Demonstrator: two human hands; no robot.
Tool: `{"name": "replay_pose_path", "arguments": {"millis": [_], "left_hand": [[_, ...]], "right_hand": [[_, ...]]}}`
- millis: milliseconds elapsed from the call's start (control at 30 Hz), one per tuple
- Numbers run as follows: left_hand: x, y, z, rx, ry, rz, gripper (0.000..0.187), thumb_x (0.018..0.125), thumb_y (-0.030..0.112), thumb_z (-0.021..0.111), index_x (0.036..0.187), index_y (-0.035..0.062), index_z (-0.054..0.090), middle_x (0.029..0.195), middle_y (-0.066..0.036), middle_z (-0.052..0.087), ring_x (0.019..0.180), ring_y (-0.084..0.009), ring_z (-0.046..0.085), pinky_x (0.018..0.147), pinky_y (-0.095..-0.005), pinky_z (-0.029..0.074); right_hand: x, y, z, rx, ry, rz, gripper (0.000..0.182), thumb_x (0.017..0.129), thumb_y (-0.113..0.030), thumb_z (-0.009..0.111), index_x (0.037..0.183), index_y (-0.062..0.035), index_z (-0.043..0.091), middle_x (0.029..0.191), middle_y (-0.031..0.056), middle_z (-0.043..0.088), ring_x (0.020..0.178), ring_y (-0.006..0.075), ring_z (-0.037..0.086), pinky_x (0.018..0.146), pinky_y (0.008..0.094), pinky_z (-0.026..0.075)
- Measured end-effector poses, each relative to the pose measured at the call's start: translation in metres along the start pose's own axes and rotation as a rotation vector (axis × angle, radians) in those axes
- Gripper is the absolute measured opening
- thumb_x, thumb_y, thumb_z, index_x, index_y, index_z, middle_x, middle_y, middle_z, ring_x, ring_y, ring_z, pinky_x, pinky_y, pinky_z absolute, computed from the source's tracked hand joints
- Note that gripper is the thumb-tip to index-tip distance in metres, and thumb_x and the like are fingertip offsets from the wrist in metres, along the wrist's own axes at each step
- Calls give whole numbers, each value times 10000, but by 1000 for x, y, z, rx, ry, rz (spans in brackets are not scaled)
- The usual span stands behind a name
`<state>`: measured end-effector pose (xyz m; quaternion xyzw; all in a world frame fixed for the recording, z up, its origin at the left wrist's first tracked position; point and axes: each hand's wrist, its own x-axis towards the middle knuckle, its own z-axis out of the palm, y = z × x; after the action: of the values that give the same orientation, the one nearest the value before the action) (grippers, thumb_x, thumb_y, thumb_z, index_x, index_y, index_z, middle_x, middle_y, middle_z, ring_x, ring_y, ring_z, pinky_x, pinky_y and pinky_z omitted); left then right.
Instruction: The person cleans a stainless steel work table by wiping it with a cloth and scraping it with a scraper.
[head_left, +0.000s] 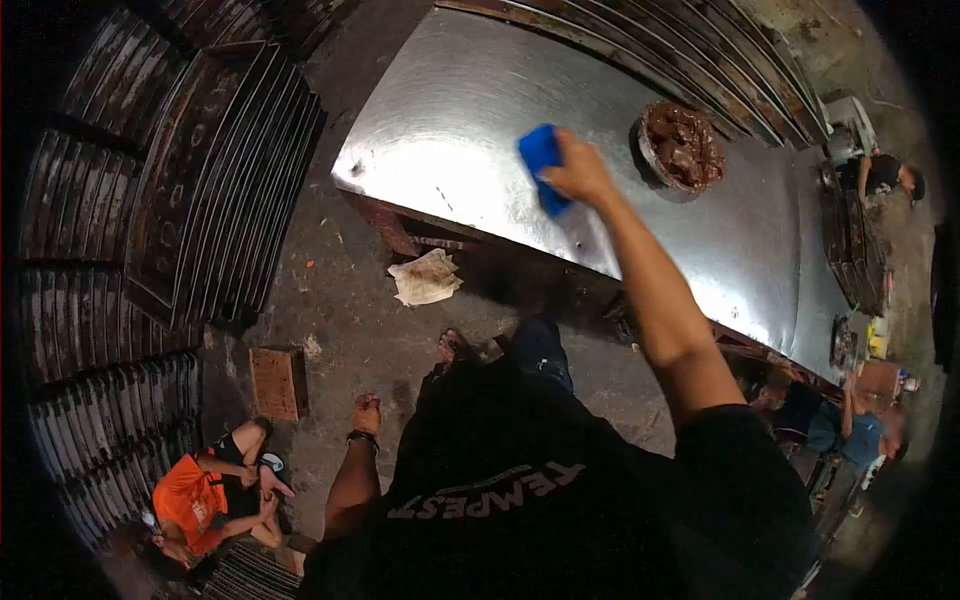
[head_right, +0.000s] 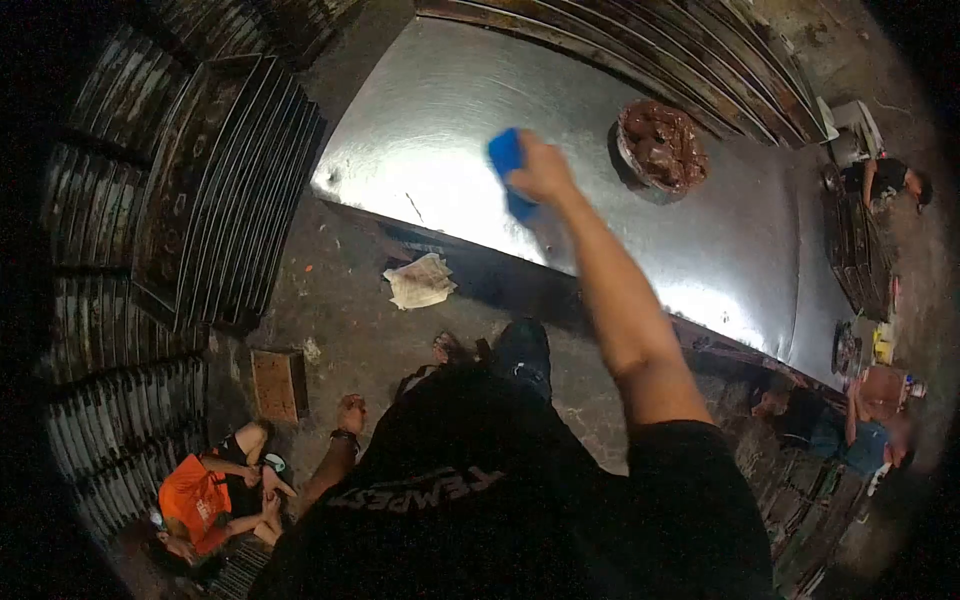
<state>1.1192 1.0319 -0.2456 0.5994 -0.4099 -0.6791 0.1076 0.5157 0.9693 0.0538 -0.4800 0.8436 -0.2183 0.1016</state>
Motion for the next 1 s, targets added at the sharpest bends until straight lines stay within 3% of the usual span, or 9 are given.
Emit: {"name": "replay_pose_path", "arguments": {"millis": [67,167,333,467,533,633,667,767,1000], "left_hand": [[38,-80,-43,-760,-205,-31,131,857,134,526,780,37,483,740,-64,459,642,-162,431,637,-313,420],[-31,21,-16,584,-14,-210,139,880,118,501,778,28,471,724,-52,432,651,-153,400,649,-291,401],[-41,28,5,172,85,-256,112,884,91,488,796,23,474,741,-42,433,688,-159,393,726,-253,389],[-18,-45,-15,109,-109,-50,183,895,189,499,744,103,443,694,-4,424,604,-118,372,573,-280,351],[-36,-31,6,68,136,-138,106,881,75,460,778,48,454,775,-37,431,715,-150,386,719,-237,357],[-51,-42,18,11,358,-138,77,862,48,446,798,29,485,810,-71,474,776,-204,441,773,-259,391],[-52,-68,11,11,388,-94,81,856,63,449,799,33,498,808,-80,495,779,-223,465,765,-282,407],[-57,-151,0,189,412,-9,108,838,109,457,804,46,536,801,-108,556,788,-279,537,738,-348,454],[-87,-99,47,1201,194,115,120,748,77,534,847,90,600,888,-88,618,885,-287,579,748,-398,472]], "right_hand": [[-24,34,-24,-101,-29,109,653,633,-170,667,1235,-25,461,1085,242,595,996,389,585,835,420,479],[-44,49,-16,-74,71,216,602,644,-169,671,1185,-1,468,943,269,620,883,418,613,767,437,499],[-42,-52,36,107,33,210,588,659,-152,633,1193,9,450,880,270,630,828,411,629,745,449,512],[-8,-152,80,205,-210,180,529,688,-149,613,1165,3,442,936,277,623,906,417,613,799,444,499],[9,-185,105,262,-287,124,509,692,-138,637,1142,16,456,982,256,619,885,374,633,806,416,504],[15,-196,144,835,-233,50,462,708,-108,656,1116,15,479,1005,197,615,891,309,633,809,396,505],[24,-196,138,1113,-362,109,399,733,-73,653,1100,-15,507,989,131,605,905,257,615,813,403,511],[54,-179,82,1333,-642,249,424,754,-59,634,1144,-44,468,1014,121,586,950,268,600,829,460,512],[148,-113,46,1324,-660,196,460,762,-43,575,1194,-65,419,1077,105,561,992,263,581,899,442,481]]}}
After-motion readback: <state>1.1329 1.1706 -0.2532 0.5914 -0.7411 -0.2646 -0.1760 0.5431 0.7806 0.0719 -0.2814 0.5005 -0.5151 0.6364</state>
